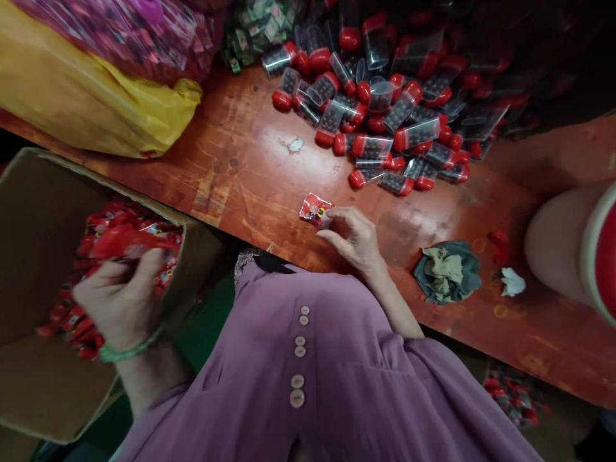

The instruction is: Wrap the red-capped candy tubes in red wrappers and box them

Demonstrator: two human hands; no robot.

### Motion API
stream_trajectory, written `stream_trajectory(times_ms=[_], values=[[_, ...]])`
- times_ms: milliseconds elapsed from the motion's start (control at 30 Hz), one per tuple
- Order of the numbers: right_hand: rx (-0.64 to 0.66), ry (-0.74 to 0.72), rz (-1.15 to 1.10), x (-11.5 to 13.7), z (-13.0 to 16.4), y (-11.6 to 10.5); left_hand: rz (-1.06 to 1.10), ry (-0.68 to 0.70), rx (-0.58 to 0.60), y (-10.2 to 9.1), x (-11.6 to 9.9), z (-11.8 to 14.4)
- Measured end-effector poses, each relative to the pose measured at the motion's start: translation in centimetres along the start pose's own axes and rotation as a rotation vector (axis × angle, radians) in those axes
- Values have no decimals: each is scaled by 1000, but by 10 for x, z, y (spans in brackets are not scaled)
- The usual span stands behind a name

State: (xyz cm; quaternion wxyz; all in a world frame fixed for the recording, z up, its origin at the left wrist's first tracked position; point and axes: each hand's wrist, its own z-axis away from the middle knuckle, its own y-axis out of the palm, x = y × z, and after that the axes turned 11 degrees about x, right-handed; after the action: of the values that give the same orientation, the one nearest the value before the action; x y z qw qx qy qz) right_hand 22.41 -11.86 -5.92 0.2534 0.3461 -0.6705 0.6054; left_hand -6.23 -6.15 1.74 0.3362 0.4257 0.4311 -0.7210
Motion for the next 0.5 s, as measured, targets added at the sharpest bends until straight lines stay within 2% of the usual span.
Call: stream_trajectory(times_ms=[133,233,300,333,400,500], values=[[118,38,318,-19,17,3,-289,44,-153,-19,9,4],[116,21,434,-23,18,15,-510,129,-300,-43,28,12],[91,6,478,-25,17,23,-663,214,-381,-46,39,13],[82,4,493,-26,16,27,-722,243,-381,-39,42,10],[64,2,515,-28,15,32,-734,463,-278,-8,43,-8],[38,-14,535,-30,18,37,-682,774,192,56,39,-52]])
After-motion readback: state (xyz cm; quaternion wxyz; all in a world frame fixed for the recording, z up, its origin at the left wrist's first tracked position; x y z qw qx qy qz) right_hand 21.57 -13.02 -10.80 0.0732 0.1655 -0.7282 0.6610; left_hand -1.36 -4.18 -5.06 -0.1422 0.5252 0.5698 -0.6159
